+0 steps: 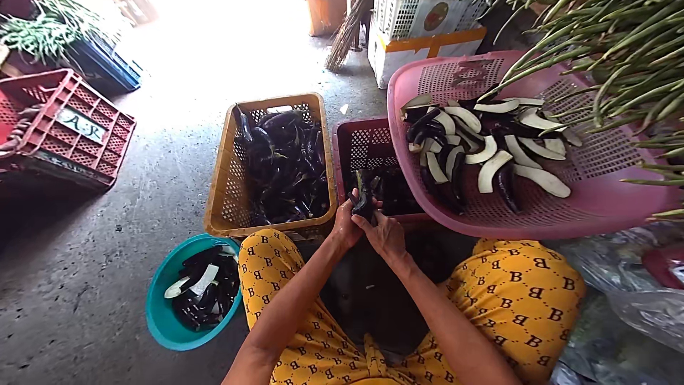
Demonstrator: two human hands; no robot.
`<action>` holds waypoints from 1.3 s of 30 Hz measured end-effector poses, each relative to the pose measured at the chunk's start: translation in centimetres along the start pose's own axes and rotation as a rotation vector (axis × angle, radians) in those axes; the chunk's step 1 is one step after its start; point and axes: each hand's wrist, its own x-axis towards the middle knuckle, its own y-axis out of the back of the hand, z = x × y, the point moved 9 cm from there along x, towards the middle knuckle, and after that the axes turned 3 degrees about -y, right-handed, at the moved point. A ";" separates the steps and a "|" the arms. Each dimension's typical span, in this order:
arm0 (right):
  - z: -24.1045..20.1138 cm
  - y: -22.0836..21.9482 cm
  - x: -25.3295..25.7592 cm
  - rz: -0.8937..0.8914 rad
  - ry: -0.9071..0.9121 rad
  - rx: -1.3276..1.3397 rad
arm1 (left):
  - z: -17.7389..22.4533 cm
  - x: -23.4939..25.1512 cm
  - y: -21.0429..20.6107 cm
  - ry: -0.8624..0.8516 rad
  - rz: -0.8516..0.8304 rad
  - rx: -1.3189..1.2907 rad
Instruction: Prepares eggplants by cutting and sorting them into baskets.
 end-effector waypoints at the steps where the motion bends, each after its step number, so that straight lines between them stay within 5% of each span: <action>1: 0.0 -0.1 -0.1 0.016 0.022 -0.001 | 0.0 0.0 0.1 -0.002 0.005 -0.006; 8: -0.4 -0.2 0.1 -0.076 0.045 -0.014 | 0.2 0.4 -0.1 0.035 -0.126 -0.037; 14: -0.6 -0.5 0.4 -0.142 0.116 0.021 | 3.0 0.7 -0.1 -0.208 -0.162 0.060; 19: -2.6 -0.9 -1.3 -0.143 0.240 -0.031 | 1.5 2.0 2.4 0.100 0.055 0.070; 23: 0.4 3.0 1.4 0.020 -0.003 0.395 | 2.7 0.4 0.5 -0.038 -0.188 0.569; 28: 2.5 2.1 2.7 -0.050 -0.171 1.041 | 1.5 -0.6 0.0 0.079 -0.337 0.538; 39: 2.1 1.9 2.5 -0.078 -0.203 1.182 | 2.4 -0.5 0.6 0.108 -0.285 0.402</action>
